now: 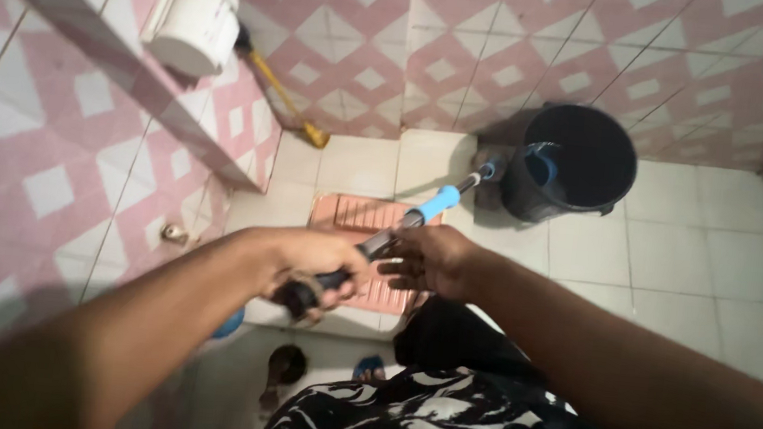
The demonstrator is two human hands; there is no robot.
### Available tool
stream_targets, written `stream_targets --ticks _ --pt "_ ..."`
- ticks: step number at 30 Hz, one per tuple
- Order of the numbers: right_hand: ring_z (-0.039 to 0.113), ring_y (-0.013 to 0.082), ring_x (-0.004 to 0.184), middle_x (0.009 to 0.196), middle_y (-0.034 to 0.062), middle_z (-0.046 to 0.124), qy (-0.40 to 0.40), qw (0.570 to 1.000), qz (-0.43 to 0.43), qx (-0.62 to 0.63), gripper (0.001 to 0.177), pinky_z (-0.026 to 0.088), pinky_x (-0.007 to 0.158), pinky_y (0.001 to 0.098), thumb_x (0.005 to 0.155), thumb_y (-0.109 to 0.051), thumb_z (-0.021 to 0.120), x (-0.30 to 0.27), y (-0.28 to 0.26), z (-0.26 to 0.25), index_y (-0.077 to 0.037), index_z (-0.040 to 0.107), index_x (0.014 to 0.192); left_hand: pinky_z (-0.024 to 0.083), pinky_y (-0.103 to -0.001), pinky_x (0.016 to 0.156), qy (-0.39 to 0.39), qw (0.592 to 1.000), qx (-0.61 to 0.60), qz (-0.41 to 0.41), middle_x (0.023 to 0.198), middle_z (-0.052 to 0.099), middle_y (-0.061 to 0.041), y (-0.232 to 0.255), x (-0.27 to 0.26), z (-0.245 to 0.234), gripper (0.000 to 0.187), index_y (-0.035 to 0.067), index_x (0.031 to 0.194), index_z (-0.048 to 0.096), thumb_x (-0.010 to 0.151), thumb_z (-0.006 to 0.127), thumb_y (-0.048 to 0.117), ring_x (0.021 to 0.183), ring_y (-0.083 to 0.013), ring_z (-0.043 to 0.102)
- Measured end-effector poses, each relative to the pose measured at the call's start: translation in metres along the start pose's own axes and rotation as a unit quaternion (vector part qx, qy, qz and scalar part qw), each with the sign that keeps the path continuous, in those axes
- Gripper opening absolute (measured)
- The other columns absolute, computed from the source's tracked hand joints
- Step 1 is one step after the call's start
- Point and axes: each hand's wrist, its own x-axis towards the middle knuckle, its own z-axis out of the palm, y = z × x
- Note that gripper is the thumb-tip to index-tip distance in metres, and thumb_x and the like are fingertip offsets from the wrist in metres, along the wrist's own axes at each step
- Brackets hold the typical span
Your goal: The person is mopping the floor of a bathroom. They are using a mop with a long handle and a blue head. The person is moving the mop back and forth across the floor, cleaning the tiles.
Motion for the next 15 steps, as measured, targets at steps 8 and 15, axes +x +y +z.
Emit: stream_targets --ticks 8,15 --pt "0.065 0.0320 0.120 0.149 0.0211 0.053 -0.046 0.990 -0.020 -0.130 0.070 0.058 0.090 0.0413 0.098 -0.040 0.047 -0.041 -0.080 -0.025 -0.018 0.020 0.159 0.038 -0.026 0.036 0.039 0.995 -0.052 -0.080 0.054 0.054 0.002 0.068 -0.025 -0.028 0.020 0.010 0.067 0.056 0.084 0.066 0.012 0.041 -0.0079 0.047" --pt "0.064 0.0361 0.123 0.161 0.0172 0.031 -0.072 0.991 -0.033 -0.106 0.099 0.056 0.093 0.0466 0.087 -0.024 0.065 -0.056 -0.111 -0.003 -0.026 0.000 0.161 0.038 -0.026 0.033 0.022 0.995 -0.013 -0.092 0.056 0.052 0.000 0.105 -0.037 -0.042 0.015 0.009 0.078 0.055 0.082 0.068 0.014 0.038 -0.0092 0.046"
